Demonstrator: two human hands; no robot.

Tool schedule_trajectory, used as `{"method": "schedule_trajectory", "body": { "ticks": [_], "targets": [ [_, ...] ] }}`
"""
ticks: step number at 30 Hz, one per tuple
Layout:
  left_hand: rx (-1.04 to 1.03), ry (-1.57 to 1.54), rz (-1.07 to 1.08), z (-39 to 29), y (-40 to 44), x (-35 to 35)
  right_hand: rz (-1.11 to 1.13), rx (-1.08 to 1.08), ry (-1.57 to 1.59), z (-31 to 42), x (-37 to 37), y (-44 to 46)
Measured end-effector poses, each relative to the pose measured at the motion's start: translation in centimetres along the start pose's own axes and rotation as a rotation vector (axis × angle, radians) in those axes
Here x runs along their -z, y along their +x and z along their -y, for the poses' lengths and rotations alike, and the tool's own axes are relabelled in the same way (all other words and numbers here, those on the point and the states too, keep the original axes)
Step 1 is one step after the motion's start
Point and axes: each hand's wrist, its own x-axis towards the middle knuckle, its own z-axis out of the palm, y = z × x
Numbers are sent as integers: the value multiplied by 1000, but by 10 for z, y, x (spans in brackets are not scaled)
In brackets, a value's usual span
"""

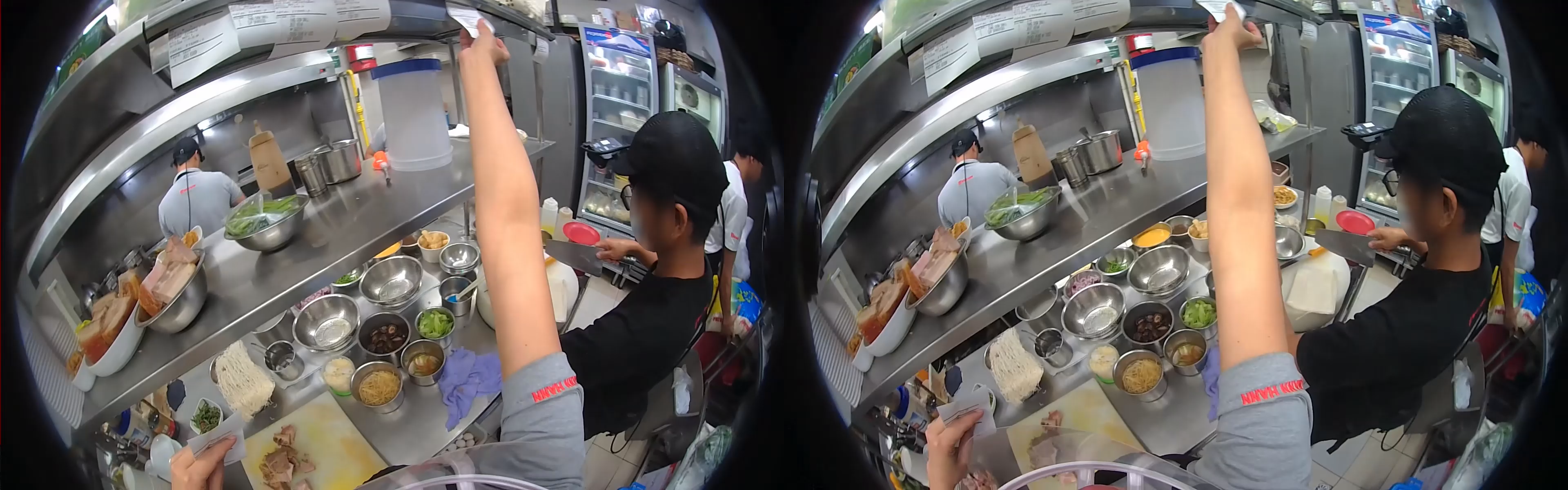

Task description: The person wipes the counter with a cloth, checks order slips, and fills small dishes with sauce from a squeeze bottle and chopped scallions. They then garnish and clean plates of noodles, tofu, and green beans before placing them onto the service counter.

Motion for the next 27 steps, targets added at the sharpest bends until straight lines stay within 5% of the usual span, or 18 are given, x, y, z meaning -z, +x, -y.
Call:
{"method": "schedule_trajectory", "body": {
  "ticks": [4,9,12,15,23,25,27],
  "targets": [
    [-31,-33,-84,1,1,-10,-19,-195,-159,13,4,-44],
    [-51,-72,-139,1,3,-16,669,-853,-119,-61,6,-88],
    [-62,-90,-135,2,3,-18,682,-607,-68,-52,1,-114],
    [-74,-104,-129,11,-5,-21,382,-328,-77,-26,15,-120],
    [-41,-30,-127,10,-9,3,247,-309,-109,-14,-10,-48],
    [-203,87,-202,16,11,20,122,-282,-105,-32,-22,-17],
    [-220,112,-393,22,40,40,265,-399,-171,-46,-19,-48]
  ]
}}
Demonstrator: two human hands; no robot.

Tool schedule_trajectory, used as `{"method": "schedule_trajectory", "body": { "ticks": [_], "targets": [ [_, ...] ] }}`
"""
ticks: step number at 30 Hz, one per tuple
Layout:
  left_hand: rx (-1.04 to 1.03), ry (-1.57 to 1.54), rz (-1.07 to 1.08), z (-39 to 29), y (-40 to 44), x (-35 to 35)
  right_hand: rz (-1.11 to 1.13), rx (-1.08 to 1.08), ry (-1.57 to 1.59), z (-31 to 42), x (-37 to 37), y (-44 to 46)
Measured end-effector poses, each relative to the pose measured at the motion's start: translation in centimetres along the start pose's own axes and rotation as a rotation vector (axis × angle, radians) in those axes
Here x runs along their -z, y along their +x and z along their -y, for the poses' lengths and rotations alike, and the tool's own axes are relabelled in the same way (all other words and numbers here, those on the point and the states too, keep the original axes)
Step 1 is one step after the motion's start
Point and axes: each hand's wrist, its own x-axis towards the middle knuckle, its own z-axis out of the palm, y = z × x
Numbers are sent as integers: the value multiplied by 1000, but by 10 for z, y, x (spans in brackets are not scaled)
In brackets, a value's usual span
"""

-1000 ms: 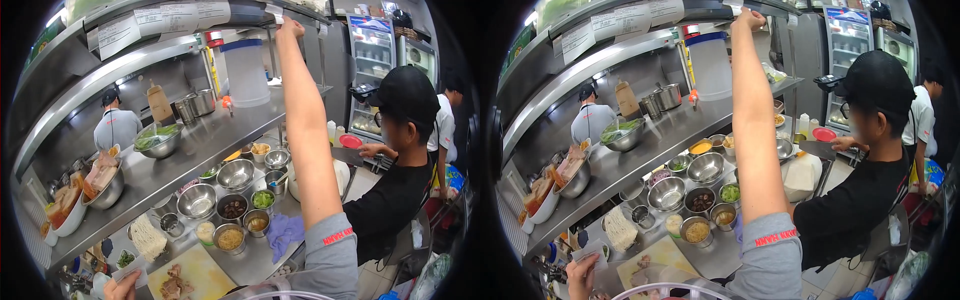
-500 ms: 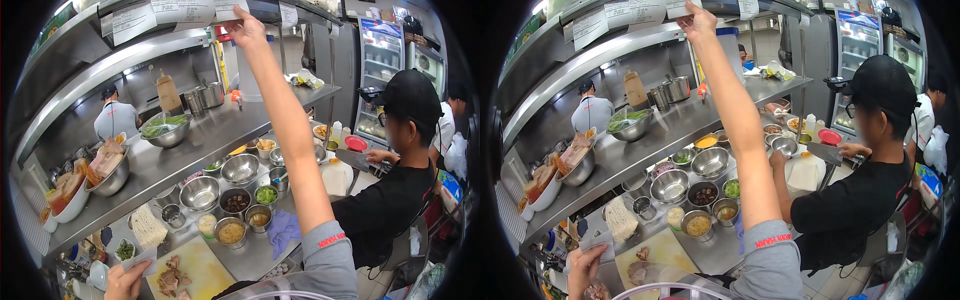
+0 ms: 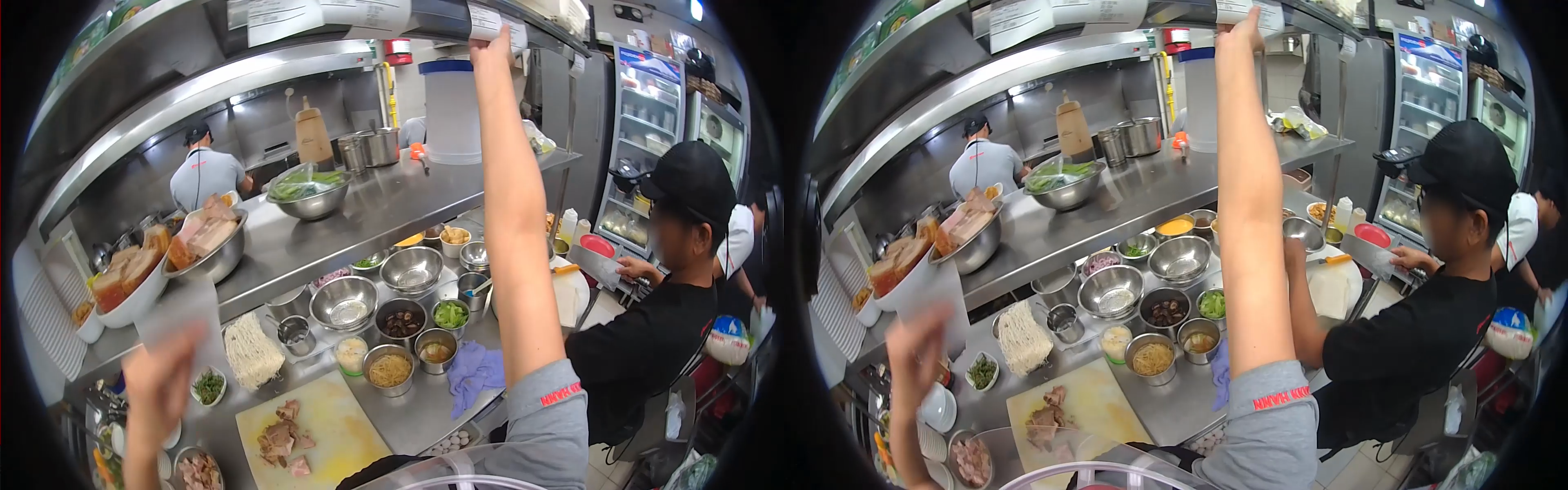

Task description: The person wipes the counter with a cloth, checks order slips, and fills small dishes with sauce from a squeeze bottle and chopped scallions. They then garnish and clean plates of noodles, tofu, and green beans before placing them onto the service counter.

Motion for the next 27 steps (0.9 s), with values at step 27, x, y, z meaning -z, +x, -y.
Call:
{"method": "schedule_trajectory", "body": {
  "ticks": [27],
  "targets": [
    [337,-813,-372,79,295,-32,189,-364,15,-36,-7,-111]
  ]
}}
